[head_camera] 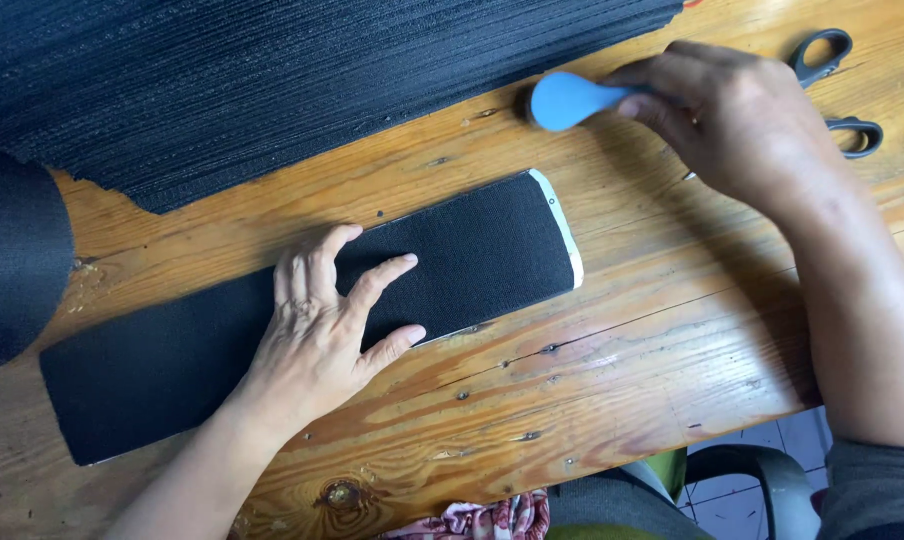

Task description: The person cuts a strip of black carpet material using scissors on a wooden table. They then use a small brush to clean the cut edge and the table surface. Finally, they peel back the white backing paper from the carpet strip and trim the edges of the backing paper with the scissors.

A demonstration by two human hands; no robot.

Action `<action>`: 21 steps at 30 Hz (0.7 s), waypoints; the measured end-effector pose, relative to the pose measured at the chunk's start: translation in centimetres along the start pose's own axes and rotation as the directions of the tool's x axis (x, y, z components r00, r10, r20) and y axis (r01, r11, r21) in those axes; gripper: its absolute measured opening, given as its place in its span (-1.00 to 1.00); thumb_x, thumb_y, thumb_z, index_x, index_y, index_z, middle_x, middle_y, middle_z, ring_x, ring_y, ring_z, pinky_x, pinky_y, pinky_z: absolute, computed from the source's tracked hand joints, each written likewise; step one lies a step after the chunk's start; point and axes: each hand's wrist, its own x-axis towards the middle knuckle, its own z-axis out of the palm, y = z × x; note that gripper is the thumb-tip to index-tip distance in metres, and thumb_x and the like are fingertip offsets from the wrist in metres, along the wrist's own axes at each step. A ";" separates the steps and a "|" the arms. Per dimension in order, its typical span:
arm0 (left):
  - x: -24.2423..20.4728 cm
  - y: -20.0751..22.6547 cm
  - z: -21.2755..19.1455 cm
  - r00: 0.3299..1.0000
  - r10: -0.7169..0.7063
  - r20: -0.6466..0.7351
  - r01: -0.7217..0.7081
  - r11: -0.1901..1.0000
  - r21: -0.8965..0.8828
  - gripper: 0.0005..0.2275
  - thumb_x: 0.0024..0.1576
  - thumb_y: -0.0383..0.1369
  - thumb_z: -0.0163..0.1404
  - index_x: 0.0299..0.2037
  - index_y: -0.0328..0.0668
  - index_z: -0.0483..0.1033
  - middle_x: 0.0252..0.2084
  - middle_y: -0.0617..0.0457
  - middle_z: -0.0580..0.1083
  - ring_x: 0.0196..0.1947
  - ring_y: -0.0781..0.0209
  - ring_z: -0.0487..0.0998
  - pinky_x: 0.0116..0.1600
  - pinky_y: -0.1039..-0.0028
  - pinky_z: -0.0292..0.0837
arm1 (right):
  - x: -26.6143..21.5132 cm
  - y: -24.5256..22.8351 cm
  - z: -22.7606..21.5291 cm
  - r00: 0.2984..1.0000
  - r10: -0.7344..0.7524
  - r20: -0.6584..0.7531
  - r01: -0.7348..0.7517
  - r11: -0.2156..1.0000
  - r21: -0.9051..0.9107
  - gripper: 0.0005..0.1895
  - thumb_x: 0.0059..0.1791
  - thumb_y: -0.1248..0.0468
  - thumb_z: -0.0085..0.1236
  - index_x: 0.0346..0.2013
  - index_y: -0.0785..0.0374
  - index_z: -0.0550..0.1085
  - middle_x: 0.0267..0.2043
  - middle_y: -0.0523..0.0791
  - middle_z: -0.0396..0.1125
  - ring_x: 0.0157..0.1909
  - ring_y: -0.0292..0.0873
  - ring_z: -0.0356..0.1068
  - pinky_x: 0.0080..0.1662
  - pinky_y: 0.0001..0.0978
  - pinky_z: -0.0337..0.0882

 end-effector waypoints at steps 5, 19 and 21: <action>0.4 0.2 -0.1 1.000 0.014 -0.022 -0.015 0.999 -0.045 -0.40 0.15 0.22 -0.12 0.28 0.09 0.36 0.32 -0.29 0.17 0.07 -0.29 0.36 0.15 -0.07 0.29 | 1.2 -2.2 -0.1 0.985 0.099 0.139 -0.146 0.910 0.387 -0.71 0.19 0.26 0.00 0.17 0.30 0.48 0.10 -0.02 0.44 0.06 -0.05 0.40 0.07 -0.24 0.31; 1.3 -0.3 -0.2 0.985 0.021 -0.172 -0.041 0.993 -0.113 -0.26 0.10 0.22 0.05 0.37 -0.06 0.28 0.33 -0.21 0.22 0.24 -0.25 0.33 0.39 -0.10 0.18 | 1.2 -4.9 4.1 0.953 -0.296 -0.058 0.301 0.923 0.240 -0.25 0.06 -0.15 -0.03 0.27 0.44 0.39 0.19 0.19 0.29 0.20 0.24 0.30 0.21 0.04 0.28; 1.5 -0.1 -0.4 0.979 0.047 -0.197 -0.070 0.992 -0.109 -0.28 0.11 0.17 0.12 0.36 -0.11 0.28 0.30 -0.20 0.23 0.24 -0.22 0.34 0.36 -0.04 0.24 | 1.1 -4.9 5.1 0.993 -0.115 0.038 0.103 0.967 0.235 -0.20 -0.12 -0.24 0.25 0.18 0.26 0.37 0.24 0.07 0.23 0.25 0.13 0.23 0.25 0.00 0.21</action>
